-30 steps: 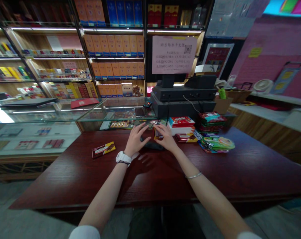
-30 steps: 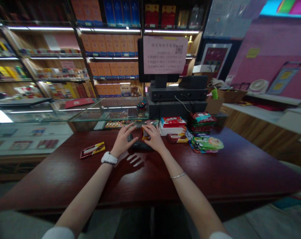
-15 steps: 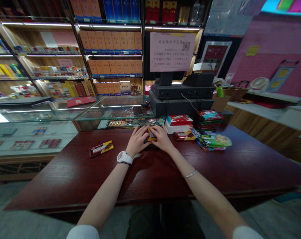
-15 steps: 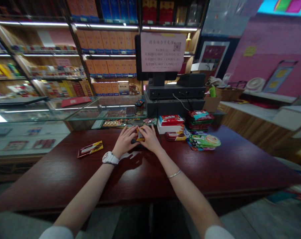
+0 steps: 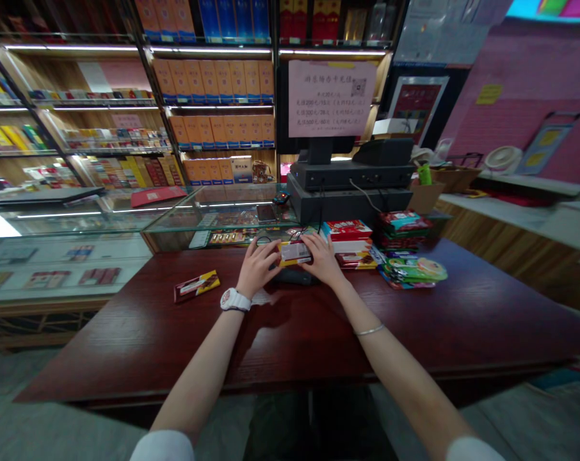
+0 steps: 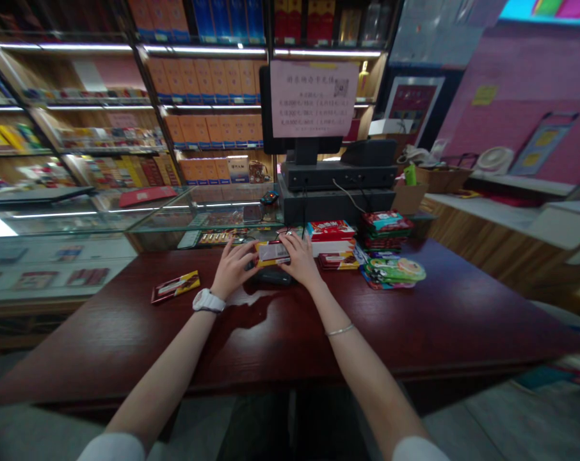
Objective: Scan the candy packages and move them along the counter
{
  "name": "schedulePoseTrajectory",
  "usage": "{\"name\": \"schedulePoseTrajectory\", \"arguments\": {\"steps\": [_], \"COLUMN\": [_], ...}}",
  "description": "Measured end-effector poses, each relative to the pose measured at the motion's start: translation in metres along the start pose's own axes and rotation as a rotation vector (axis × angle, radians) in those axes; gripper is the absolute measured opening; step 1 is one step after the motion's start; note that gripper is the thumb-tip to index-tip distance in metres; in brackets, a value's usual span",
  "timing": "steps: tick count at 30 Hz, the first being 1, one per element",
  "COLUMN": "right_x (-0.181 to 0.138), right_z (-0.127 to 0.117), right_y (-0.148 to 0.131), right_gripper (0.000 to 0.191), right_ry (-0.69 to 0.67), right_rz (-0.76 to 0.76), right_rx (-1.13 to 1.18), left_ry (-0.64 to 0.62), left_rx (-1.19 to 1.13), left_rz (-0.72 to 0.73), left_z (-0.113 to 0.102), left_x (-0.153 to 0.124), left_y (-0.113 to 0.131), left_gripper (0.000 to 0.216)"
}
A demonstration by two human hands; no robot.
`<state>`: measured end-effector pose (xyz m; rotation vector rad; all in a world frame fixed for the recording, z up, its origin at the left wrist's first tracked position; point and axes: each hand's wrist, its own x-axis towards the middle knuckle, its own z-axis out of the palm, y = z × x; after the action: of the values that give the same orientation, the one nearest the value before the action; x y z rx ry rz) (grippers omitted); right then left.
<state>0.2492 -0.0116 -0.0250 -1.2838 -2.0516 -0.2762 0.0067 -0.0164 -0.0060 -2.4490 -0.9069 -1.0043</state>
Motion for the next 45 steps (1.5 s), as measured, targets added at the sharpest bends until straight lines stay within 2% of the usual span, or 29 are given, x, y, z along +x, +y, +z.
{"name": "schedulePoseTrajectory", "arguments": {"steps": [5, 12, 19, 30, 45], "right_x": [0.001, 0.001, -0.001, -0.001, 0.000], "right_z": [-0.002, -0.001, 0.000, 0.002, -0.004], "right_y": [0.012, -0.001, -0.013, -0.003, -0.011], "right_gripper": [0.068, 0.065, 0.063, 0.064, 0.066], "right_ry": [0.009, 0.062, 0.063, 0.050, 0.023], "right_rz": [0.021, 0.006, -0.023, -0.033, -0.013], "right_rx": [0.036, 0.007, -0.010, 0.021, 0.030], "left_ry": [-0.021, -0.044, -0.104, -0.108, -0.118], "left_rx": [-0.019, 0.001, 0.013, -0.012, -0.004], "left_rz": [-0.047, -0.084, -0.053, -0.069, -0.081], "left_z": [-0.004, -0.001, 0.005, 0.000, -0.001], "left_x": [0.001, 0.000, -0.003, -0.002, -0.002], "left_y": [-0.006, -0.005, -0.004, -0.009, -0.012], "left_gripper": [0.014, 0.034, 0.046, 0.040, 0.039]}}
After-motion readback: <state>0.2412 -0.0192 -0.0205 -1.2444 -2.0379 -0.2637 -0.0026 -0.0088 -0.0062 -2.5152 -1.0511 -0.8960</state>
